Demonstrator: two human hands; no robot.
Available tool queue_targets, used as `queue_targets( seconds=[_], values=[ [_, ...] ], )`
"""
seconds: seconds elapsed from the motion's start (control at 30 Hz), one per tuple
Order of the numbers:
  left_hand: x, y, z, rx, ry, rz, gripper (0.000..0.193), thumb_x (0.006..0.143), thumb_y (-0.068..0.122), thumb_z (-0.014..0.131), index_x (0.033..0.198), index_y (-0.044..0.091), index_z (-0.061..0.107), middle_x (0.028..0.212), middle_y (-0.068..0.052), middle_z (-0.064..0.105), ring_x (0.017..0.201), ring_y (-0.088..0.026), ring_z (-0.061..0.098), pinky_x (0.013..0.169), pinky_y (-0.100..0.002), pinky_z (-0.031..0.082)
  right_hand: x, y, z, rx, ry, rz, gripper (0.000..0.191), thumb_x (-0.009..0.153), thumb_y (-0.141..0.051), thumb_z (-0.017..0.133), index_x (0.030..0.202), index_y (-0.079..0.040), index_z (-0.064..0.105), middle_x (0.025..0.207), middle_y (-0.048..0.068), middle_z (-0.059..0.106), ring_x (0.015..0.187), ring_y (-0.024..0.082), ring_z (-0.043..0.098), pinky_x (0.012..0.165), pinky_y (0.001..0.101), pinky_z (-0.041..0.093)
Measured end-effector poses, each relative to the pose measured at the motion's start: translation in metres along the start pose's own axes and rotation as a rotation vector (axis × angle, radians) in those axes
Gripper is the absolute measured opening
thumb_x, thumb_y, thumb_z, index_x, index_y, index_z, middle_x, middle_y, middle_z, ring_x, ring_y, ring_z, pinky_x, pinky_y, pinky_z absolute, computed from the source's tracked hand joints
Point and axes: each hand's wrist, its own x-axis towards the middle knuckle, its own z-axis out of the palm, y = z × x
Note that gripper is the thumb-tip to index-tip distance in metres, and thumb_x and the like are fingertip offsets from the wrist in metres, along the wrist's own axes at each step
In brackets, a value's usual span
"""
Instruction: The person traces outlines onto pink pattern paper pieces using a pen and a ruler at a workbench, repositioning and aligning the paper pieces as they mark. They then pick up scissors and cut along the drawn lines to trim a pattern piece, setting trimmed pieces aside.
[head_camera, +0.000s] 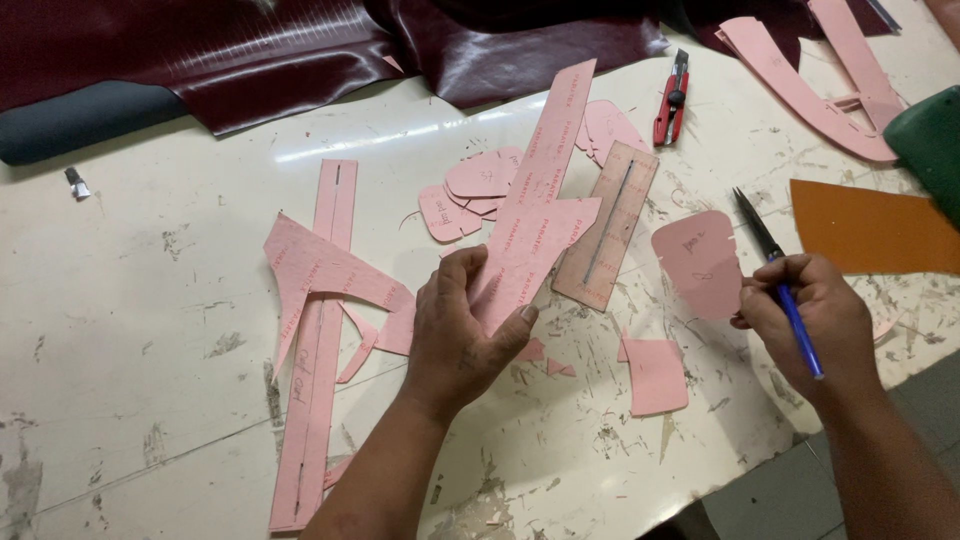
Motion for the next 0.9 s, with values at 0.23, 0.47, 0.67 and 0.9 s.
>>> queue_targets(
  seconds=[0.23,0.47,0.67,0.9],
  values=[
    [0.002,-0.001,0.002,-0.232,0.048,0.048,0.084,0.079,0.054,0.07,0.14,0.004,0.042,0.135,-0.02,0.056,0.128,-0.032,0.059,0.108,-0.046,0.049,-0.007,-0.006,0.009,0.274,-0.044,0.211,0.019,0.093,0.001,0.062,0.11,0.003,0.055,0.096,0.018,0.068,0.082,0.023,0.072,0.077,0.0343,0.062],
    [-0.002,-0.005,0.012,0.353,0.11,0.397,0.074,0.081,0.048,0.078,0.132,0.002,0.052,0.138,-0.025,0.056,0.129,-0.04,0.052,0.107,-0.055,0.041,-0.03,-0.019,0.021,0.481,-0.029,0.068,0.019,0.094,0.0,0.061,0.111,0.004,0.052,0.098,0.015,0.064,0.084,0.022,0.069,0.076,0.036,0.063],
    [-0.002,-0.008,0.018,0.283,0.132,0.335,0.03,0.093,0.014,0.062,0.12,0.002,0.063,0.125,-0.017,0.068,0.117,-0.031,0.063,0.104,-0.043,0.051,-0.05,-0.041,0.044,0.423,-0.16,0.187,0.022,0.09,-0.002,0.06,0.111,0.004,0.059,0.093,0.018,0.069,0.08,0.024,0.071,0.072,0.0361,0.061],
    [0.008,-0.005,-0.002,0.189,-0.011,0.206,0.032,0.085,0.01,0.067,0.117,0.006,0.066,0.106,-0.008,0.072,0.098,-0.025,0.065,0.089,-0.04,0.053,-0.049,-0.046,0.06,0.164,-0.071,0.059,0.021,0.098,-0.006,0.057,0.116,0.005,0.06,0.096,0.018,0.069,0.084,0.018,0.073,0.073,0.0294,0.062]
  ],
)
